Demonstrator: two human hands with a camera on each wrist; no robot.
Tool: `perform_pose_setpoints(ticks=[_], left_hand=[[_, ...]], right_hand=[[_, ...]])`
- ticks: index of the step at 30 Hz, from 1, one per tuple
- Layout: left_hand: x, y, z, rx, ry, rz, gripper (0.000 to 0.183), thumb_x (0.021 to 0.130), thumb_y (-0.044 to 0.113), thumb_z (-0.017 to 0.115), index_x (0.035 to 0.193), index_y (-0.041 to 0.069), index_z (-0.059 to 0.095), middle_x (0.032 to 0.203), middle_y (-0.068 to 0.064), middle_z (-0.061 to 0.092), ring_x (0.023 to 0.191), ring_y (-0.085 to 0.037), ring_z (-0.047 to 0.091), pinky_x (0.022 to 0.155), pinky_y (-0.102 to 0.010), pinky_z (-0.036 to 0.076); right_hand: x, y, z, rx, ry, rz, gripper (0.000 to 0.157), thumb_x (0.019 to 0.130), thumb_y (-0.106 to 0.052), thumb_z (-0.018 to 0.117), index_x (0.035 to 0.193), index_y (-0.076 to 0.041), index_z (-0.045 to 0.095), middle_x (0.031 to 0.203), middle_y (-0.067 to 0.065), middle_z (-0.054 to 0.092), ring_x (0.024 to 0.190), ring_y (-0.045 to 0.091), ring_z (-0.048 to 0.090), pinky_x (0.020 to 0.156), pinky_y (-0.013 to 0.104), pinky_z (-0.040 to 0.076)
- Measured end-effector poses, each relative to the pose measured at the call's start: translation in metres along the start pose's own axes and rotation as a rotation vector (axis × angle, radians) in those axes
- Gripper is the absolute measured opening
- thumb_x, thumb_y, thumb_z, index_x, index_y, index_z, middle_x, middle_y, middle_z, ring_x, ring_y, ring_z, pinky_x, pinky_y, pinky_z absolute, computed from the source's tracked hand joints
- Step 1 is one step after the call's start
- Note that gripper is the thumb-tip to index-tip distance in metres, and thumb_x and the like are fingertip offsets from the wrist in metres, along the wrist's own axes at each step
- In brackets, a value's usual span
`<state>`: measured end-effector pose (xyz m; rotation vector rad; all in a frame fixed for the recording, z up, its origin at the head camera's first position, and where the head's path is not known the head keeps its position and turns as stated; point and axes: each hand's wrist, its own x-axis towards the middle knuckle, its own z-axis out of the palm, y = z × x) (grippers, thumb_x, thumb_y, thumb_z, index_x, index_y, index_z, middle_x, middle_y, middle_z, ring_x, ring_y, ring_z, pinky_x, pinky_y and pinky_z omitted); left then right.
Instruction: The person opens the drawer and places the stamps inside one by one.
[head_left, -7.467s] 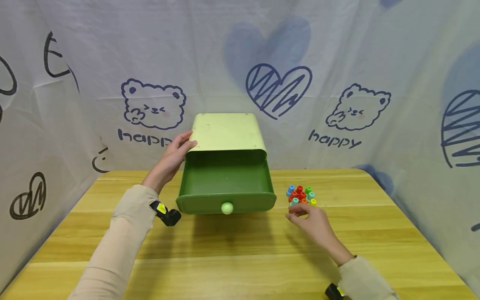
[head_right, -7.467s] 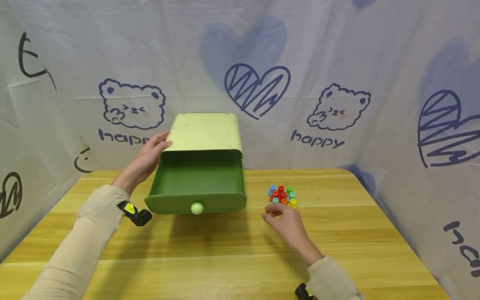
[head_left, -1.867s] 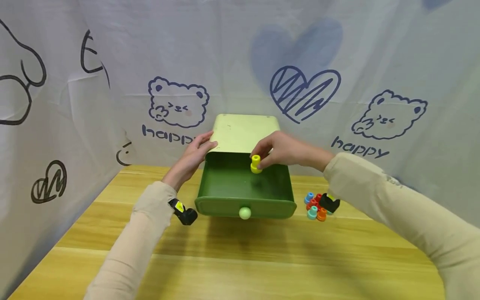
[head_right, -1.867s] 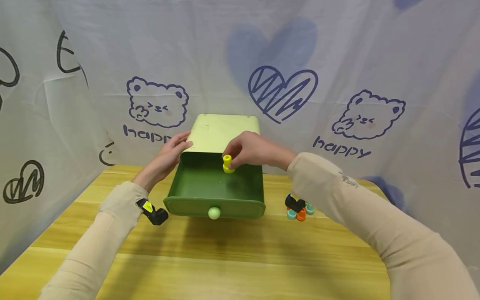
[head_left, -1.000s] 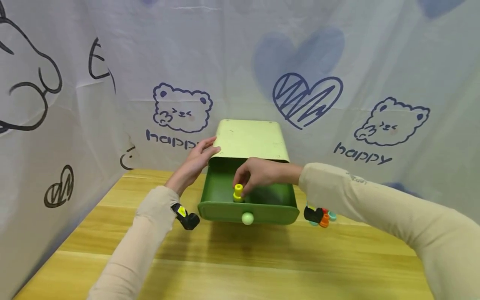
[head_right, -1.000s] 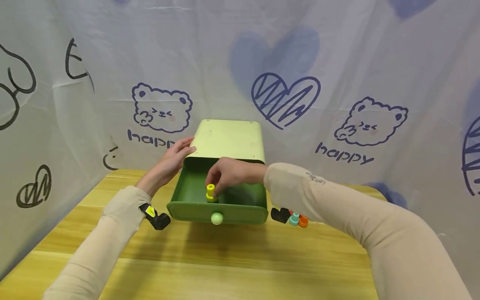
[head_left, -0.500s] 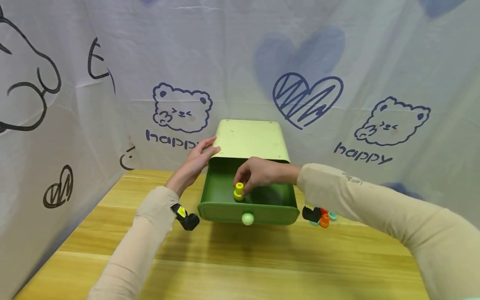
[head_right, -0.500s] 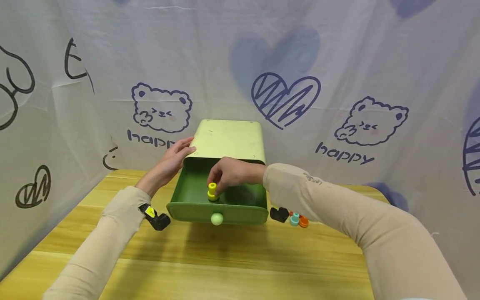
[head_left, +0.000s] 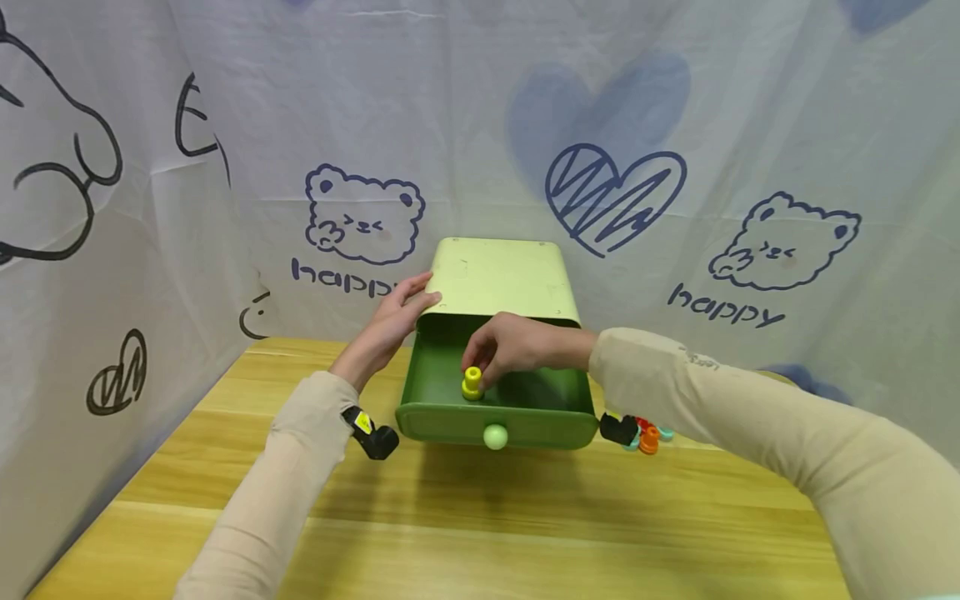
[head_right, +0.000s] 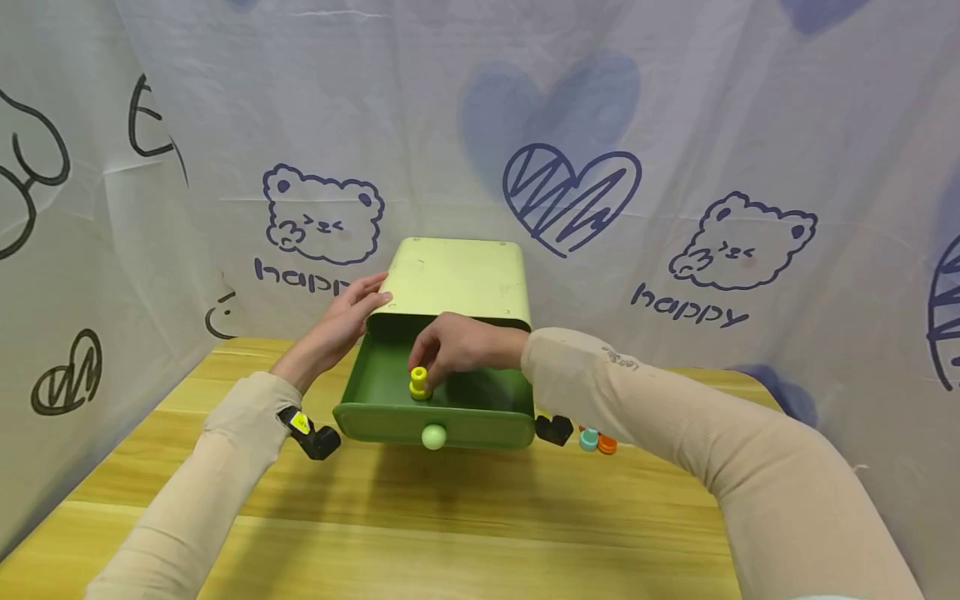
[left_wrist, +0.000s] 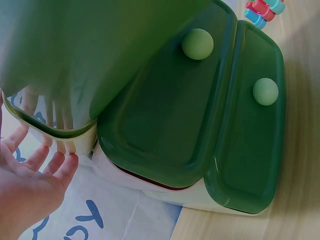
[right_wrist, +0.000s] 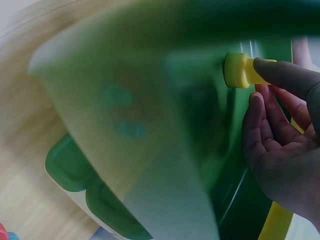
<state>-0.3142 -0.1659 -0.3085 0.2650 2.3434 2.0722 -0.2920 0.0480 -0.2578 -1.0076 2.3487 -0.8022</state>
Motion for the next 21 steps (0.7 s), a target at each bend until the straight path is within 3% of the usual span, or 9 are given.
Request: perform_pose_setpoints(ticks=[15, 21], left_hand=[[0.001, 0.002, 0.003, -0.006, 0.0, -0.012, 0.062, 0.098, 0.029, 0.053, 0.152, 0.011, 0.027, 0.155, -0.012, 0.024, 0.14, -0.03, 0.026, 0.113, -0.049, 0.023], [0.002, 0.0, 0.003, -0.008, -0.003, -0.001, 0.062, 0.099, 0.028, 0.052, 0.153, 0.011, 0.026, 0.155, -0.013, 0.024, 0.139, -0.029, 0.027, 0.113, -0.048, 0.024]], right_hand=[[-0.024, 0.002, -0.016, 0.027, 0.063, -0.058, 0.025, 0.079, 0.004, 0.075, 0.104, 0.005, 0.07, 0.098, 0.009, 0.071, 0.089, 0.017, 0.066, 0.081, 0.027, 0.055], [-0.043, 0.001, -0.018, 0.058, 0.138, -0.086, 0.027, 0.081, 0.002, 0.074, 0.108, 0.005, 0.069, 0.103, 0.014, 0.07, 0.091, 0.018, 0.065, 0.081, 0.029, 0.055]])
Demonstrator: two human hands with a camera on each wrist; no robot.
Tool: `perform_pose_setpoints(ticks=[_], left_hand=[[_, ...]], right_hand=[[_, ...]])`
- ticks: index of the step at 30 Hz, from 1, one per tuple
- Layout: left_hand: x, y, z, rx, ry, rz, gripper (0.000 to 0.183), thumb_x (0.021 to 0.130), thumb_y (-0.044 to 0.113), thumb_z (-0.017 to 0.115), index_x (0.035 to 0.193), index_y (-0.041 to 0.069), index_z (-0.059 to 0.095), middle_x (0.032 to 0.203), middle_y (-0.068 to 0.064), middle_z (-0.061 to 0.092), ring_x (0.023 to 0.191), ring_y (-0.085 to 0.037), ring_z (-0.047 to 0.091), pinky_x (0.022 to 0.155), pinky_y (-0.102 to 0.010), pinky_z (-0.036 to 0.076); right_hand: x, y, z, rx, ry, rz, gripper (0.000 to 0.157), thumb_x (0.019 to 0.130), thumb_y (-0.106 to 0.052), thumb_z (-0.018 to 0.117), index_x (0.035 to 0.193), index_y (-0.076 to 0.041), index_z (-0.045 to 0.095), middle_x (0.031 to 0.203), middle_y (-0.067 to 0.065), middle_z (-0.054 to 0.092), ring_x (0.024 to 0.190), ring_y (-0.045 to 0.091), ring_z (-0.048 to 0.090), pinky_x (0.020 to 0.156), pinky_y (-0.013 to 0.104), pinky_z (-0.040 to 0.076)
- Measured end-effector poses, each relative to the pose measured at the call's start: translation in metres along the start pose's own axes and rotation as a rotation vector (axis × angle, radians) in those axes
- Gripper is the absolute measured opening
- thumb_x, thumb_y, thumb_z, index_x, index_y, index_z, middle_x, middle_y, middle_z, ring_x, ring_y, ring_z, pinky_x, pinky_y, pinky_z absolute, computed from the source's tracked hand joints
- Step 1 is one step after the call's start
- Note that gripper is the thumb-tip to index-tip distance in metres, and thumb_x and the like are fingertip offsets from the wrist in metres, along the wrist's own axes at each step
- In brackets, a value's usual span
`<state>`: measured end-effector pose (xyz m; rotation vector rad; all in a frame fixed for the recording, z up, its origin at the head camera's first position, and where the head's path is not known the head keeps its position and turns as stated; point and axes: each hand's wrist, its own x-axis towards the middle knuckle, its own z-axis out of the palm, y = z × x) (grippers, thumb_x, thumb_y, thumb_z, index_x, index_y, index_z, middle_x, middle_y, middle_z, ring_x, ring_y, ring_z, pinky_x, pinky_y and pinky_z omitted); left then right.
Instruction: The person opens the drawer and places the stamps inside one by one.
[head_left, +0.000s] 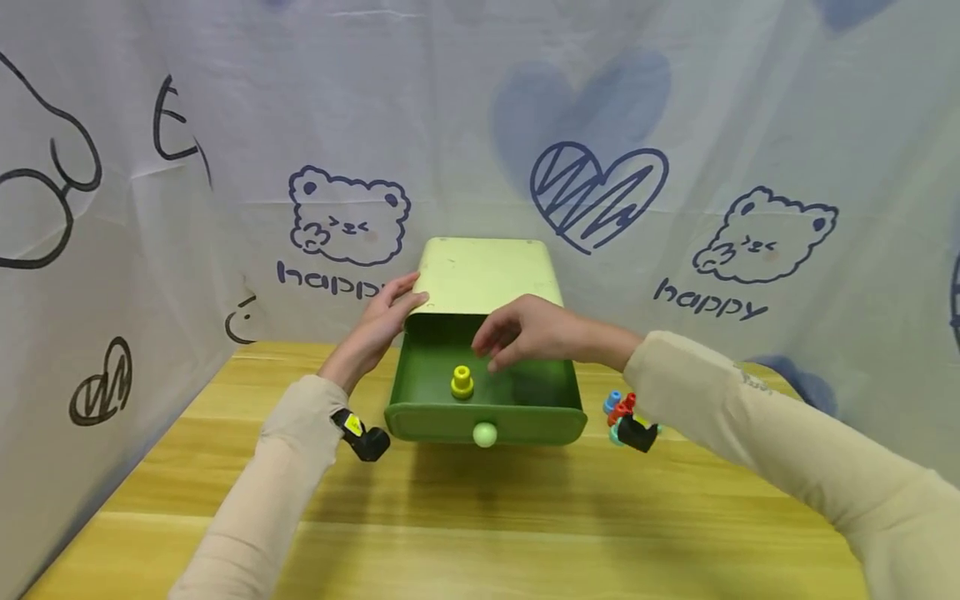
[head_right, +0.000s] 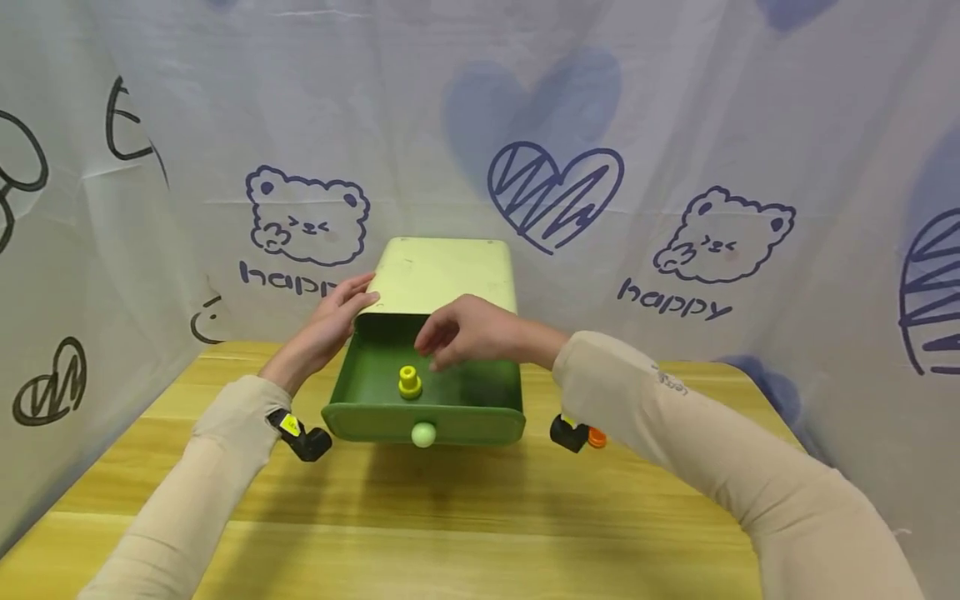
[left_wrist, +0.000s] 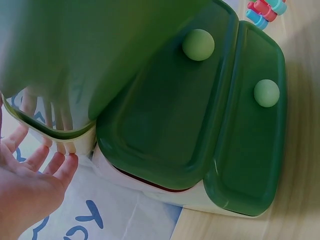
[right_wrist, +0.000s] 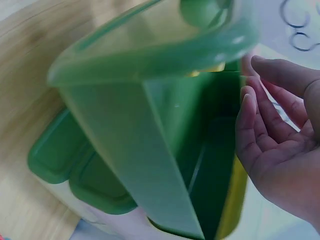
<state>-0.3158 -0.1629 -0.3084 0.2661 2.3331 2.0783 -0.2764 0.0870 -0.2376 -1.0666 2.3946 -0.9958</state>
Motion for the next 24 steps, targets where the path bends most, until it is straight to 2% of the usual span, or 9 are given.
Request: perform_pose_setpoints(ticks=[7, 11, 17, 24], left_hand=[[0.0, -0.001, 0.0, -0.002, -0.008, 0.009, 0.063, 0.099, 0.029, 0.052, 0.153, 0.011, 0.025, 0.155, -0.013, 0.024, 0.139, -0.029, 0.027, 0.113, -0.046, 0.025], [-0.001, -0.001, -0.002, -0.002, -0.001, 0.008, 0.062, 0.1, 0.028, 0.051, 0.153, 0.01, 0.025, 0.155, -0.014, 0.024, 0.138, -0.029, 0.028, 0.112, -0.045, 0.027], [-0.001, -0.001, -0.002, -0.006, -0.002, 0.019, 0.062, 0.1, 0.028, 0.051, 0.153, 0.009, 0.024, 0.155, -0.014, 0.024, 0.138, -0.03, 0.029, 0.111, -0.045, 0.029], [-0.001, -0.002, 0.0, -0.028, 0.0, 0.013, 0.063, 0.099, 0.027, 0.052, 0.153, 0.009, 0.024, 0.155, -0.014, 0.024, 0.137, -0.03, 0.031, 0.111, -0.044, 0.03]], right_hand=[[-0.019, -0.002, -0.008, 0.067, 0.109, 0.008, 0.029, 0.084, -0.002, 0.072, 0.111, 0.006, 0.067, 0.108, 0.019, 0.068, 0.094, 0.021, 0.065, 0.083, 0.031, 0.055], [-0.029, 0.003, -0.013, 0.068, 0.175, 0.007, 0.029, 0.087, -0.006, 0.07, 0.114, 0.005, 0.067, 0.111, 0.018, 0.067, 0.099, 0.022, 0.063, 0.086, 0.034, 0.053], [-0.048, 0.013, -0.017, 0.049, 0.273, 0.021, 0.027, 0.089, -0.012, 0.069, 0.114, -0.002, 0.068, 0.111, 0.015, 0.067, 0.102, 0.022, 0.06, 0.085, 0.036, 0.052], [-0.069, 0.033, -0.017, 0.096, 0.366, 0.073, 0.026, 0.091, -0.012, 0.067, 0.114, -0.001, 0.067, 0.112, 0.017, 0.065, 0.104, 0.024, 0.059, 0.089, 0.038, 0.052]])
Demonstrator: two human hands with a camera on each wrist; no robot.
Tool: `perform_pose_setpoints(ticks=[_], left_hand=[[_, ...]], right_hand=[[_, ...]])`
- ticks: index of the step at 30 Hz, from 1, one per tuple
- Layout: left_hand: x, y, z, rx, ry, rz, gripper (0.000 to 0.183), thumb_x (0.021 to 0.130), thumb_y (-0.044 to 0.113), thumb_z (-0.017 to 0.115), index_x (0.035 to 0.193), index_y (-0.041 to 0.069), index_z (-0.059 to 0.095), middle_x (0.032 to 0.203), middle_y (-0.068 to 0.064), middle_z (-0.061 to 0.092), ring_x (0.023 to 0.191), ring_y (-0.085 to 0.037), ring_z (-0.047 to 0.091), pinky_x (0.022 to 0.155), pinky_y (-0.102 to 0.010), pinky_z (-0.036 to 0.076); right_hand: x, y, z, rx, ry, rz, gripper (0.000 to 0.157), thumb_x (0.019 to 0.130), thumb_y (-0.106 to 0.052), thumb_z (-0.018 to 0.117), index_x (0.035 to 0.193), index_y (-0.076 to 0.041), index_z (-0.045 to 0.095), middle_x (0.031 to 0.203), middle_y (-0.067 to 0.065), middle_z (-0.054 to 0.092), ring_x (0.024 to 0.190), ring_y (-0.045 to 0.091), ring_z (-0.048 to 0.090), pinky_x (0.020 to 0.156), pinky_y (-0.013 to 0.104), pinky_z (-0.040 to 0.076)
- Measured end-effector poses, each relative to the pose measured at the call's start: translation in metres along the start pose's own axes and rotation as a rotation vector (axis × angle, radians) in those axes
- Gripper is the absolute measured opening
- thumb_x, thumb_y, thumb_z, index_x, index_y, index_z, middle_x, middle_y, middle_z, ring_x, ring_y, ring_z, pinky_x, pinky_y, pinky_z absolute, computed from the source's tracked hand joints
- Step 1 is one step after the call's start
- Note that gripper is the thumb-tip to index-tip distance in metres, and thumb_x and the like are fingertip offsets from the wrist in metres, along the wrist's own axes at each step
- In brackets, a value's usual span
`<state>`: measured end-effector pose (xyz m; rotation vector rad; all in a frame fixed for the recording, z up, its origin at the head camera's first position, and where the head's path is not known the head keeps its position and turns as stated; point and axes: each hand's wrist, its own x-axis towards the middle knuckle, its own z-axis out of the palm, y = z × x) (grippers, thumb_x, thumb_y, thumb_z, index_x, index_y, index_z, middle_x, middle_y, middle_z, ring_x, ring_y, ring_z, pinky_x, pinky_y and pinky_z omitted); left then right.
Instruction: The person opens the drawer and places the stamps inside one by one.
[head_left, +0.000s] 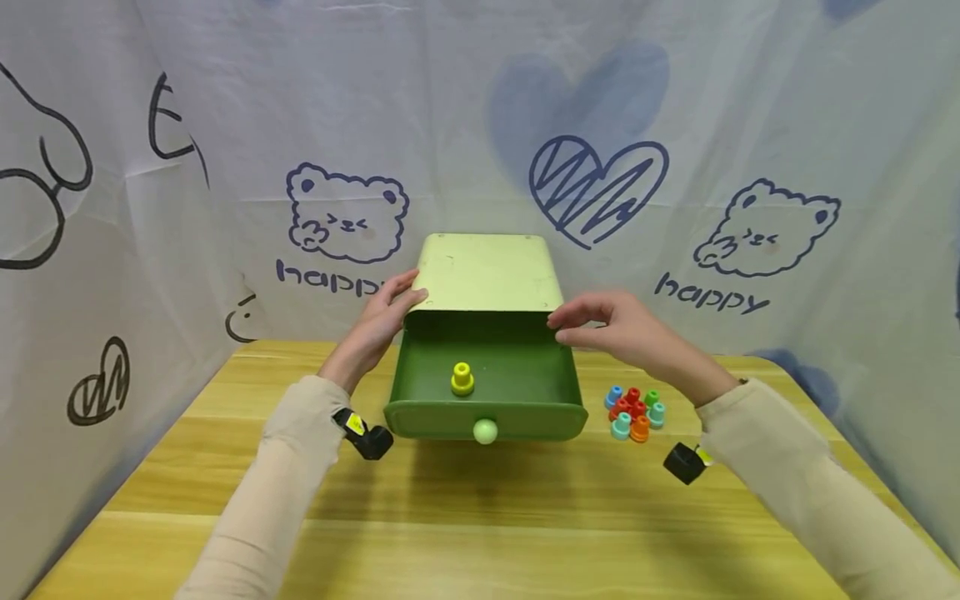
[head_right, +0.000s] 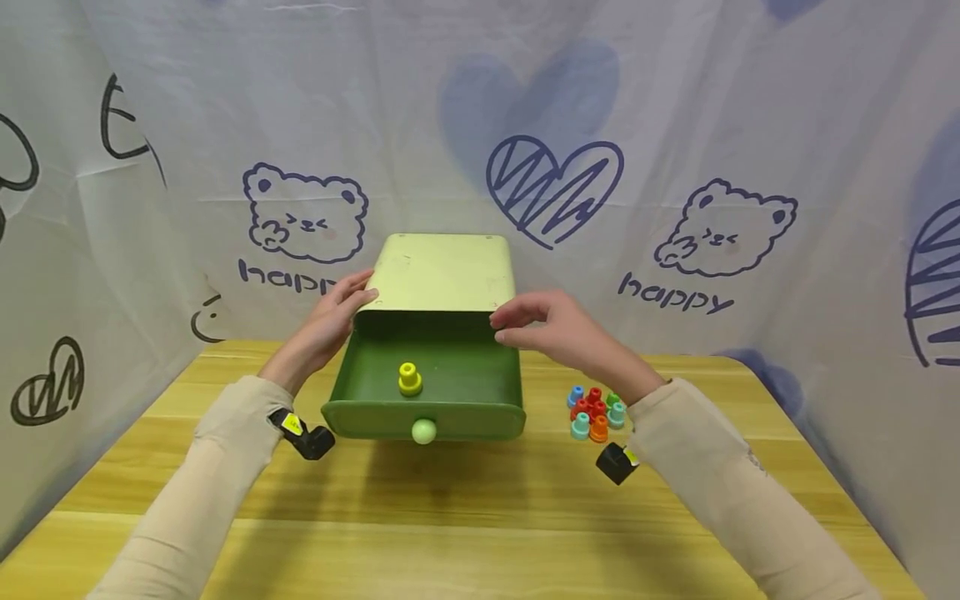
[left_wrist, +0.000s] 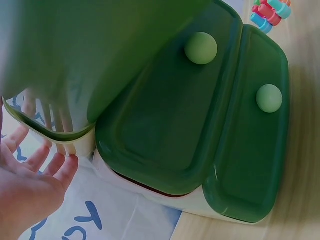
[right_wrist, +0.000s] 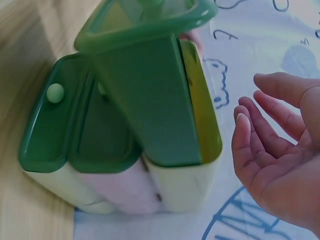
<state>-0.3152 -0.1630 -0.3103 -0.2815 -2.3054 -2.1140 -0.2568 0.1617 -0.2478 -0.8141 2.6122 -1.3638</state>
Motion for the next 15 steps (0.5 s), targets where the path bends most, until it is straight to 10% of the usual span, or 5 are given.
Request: perform_pose_setpoints(ticks=[15], left_hand=[[-0.002, 0.0, 0.001, -0.027, 0.006, -0.012, 0.062, 0.1, 0.026, 0.051, 0.153, 0.011, 0.025, 0.155, -0.013, 0.023, 0.137, -0.03, 0.03, 0.113, -0.044, 0.026]], right_hand=[[-0.025, 0.058, -0.012, 0.033, 0.063, 0.119, 0.033, 0.094, -0.017, 0.064, 0.118, 0.005, 0.063, 0.115, 0.016, 0.065, 0.099, 0.025, 0.061, 0.081, 0.03, 0.054]])
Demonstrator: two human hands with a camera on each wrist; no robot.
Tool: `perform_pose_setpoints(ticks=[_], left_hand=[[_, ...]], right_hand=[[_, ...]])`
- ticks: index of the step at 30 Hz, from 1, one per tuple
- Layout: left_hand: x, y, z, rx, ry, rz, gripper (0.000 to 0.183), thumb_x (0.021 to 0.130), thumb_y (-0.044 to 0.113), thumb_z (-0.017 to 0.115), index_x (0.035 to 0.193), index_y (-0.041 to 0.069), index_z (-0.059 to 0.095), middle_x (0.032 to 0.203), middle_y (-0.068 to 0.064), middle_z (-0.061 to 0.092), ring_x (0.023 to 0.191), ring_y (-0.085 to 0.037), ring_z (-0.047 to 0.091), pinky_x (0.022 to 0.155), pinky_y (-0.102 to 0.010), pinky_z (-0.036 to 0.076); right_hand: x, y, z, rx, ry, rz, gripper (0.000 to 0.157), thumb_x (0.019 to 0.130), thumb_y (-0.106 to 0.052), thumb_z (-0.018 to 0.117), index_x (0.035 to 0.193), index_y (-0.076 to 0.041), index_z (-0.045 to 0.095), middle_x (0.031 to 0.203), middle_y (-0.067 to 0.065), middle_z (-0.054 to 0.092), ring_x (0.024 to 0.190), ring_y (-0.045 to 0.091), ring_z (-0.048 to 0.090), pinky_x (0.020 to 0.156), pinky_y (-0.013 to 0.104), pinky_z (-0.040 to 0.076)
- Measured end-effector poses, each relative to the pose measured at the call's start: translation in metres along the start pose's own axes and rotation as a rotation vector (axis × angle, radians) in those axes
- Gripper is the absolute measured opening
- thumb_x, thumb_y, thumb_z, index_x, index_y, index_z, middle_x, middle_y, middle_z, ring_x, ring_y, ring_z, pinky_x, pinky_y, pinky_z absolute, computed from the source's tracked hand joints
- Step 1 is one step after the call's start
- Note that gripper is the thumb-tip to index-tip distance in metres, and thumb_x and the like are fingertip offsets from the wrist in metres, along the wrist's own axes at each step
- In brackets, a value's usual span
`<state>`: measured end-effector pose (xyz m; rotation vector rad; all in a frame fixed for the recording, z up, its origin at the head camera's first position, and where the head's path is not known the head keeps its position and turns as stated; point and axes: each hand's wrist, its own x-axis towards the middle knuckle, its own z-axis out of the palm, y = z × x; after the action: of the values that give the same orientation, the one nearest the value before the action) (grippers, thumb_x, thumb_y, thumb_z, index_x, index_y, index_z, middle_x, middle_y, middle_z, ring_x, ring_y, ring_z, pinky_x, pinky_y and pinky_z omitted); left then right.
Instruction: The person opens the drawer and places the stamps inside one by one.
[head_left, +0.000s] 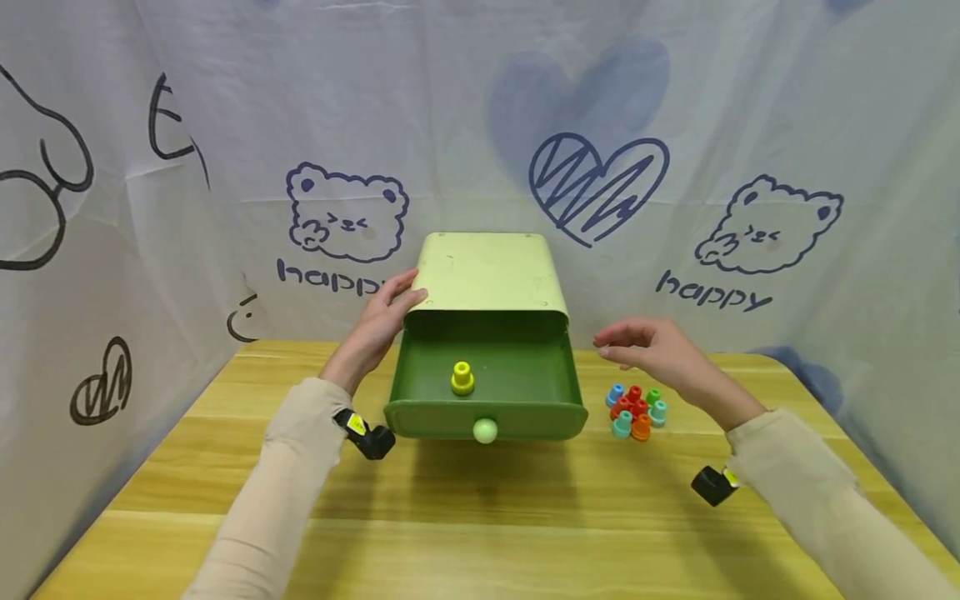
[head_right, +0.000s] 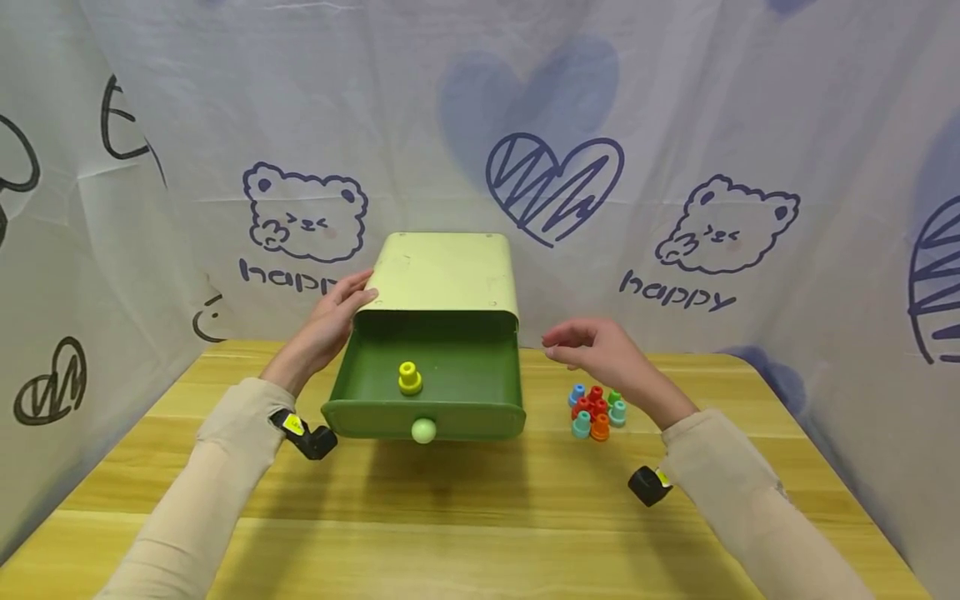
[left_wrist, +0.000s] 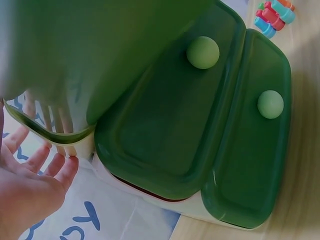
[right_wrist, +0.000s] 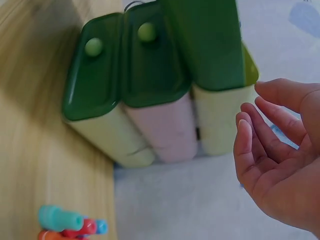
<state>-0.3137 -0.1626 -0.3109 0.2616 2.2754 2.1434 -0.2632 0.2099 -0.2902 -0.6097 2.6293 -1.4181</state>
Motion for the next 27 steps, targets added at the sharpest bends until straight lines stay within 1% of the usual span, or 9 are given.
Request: perform_pose_setpoints(ticks=[5, 8, 12, 15, 18, 22, 27], left_hand=[[-0.002, 0.002, 0.0, -0.004, -0.01, -0.011, 0.062, 0.1, 0.026, 0.051, 0.153, 0.011, 0.024, 0.156, -0.013, 0.022, 0.139, -0.03, 0.026, 0.115, -0.046, 0.018], [-0.002, 0.001, 0.0, -0.01, -0.013, -0.014, 0.062, 0.1, 0.026, 0.051, 0.153, 0.011, 0.023, 0.156, -0.013, 0.021, 0.14, -0.029, 0.024, 0.116, -0.046, 0.017], [-0.002, 0.001, 0.0, -0.012, -0.014, -0.013, 0.062, 0.1, 0.026, 0.051, 0.153, 0.011, 0.023, 0.156, -0.013, 0.02, 0.141, -0.029, 0.023, 0.116, -0.047, 0.015], [-0.002, 0.001, 0.0, -0.011, -0.012, -0.015, 0.062, 0.1, 0.026, 0.052, 0.153, 0.011, 0.024, 0.156, -0.012, 0.021, 0.141, -0.029, 0.022, 0.116, -0.049, 0.014], [-0.003, 0.001, 0.0, -0.007, -0.011, -0.017, 0.062, 0.1, 0.026, 0.052, 0.153, 0.012, 0.024, 0.156, -0.012, 0.021, 0.142, -0.029, 0.022, 0.116, -0.049, 0.014], [-0.003, 0.002, 0.001, -0.006, -0.015, -0.017, 0.062, 0.1, 0.026, 0.051, 0.154, 0.012, 0.023, 0.157, -0.012, 0.02, 0.142, -0.028, 0.022, 0.116, -0.049, 0.015], [-0.003, 0.003, 0.0, -0.01, -0.02, -0.02, 0.062, 0.1, 0.026, 0.05, 0.154, 0.013, 0.022, 0.157, -0.012, 0.019, 0.142, -0.028, 0.02, 0.116, -0.049, 0.013]], right_hand=[[-0.002, 0.02, -0.001, -0.008, 0.021, 0.047, 0.033, 0.094, -0.017, 0.064, 0.118, 0.006, 0.062, 0.114, 0.017, 0.065, 0.099, 0.025, 0.061, 0.079, 0.028, 0.054], [-0.005, 0.031, -0.001, -0.033, 0.023, 0.083, 0.036, 0.095, -0.019, 0.063, 0.12, 0.006, 0.061, 0.116, 0.018, 0.064, 0.1, 0.026, 0.06, 0.08, 0.029, 0.054], [-0.009, 0.044, 0.0, -0.052, 0.023, 0.102, 0.038, 0.095, -0.019, 0.063, 0.122, 0.007, 0.06, 0.117, 0.021, 0.063, 0.1, 0.028, 0.06, 0.086, 0.038, 0.052], [-0.013, 0.055, -0.001, -0.049, 0.032, 0.107, 0.037, 0.096, -0.018, 0.062, 0.122, 0.008, 0.06, 0.117, 0.022, 0.062, 0.102, 0.031, 0.06, 0.089, 0.043, 0.052], [-0.016, 0.067, -0.002, -0.056, 0.039, 0.128, 0.035, 0.096, -0.017, 0.061, 0.122, 0.007, 0.059, 0.116, 0.021, 0.063, 0.104, 0.035, 0.06, 0.087, 0.04, 0.053], [-0.02, 0.085, -0.002, -0.069, 0.045, 0.155, 0.034, 0.097, -0.015, 0.059, 0.122, 0.008, 0.06, 0.112, 0.019, 0.065, 0.103, 0.037, 0.06, 0.08, 0.036, 0.054], [-0.024, 0.1, -0.001, -0.058, 0.056, 0.18, 0.033, 0.096, -0.012, 0.06, 0.122, 0.009, 0.059, 0.11, 0.018, 0.066, 0.1, 0.037, 0.06, 0.078, 0.04, 0.054]])
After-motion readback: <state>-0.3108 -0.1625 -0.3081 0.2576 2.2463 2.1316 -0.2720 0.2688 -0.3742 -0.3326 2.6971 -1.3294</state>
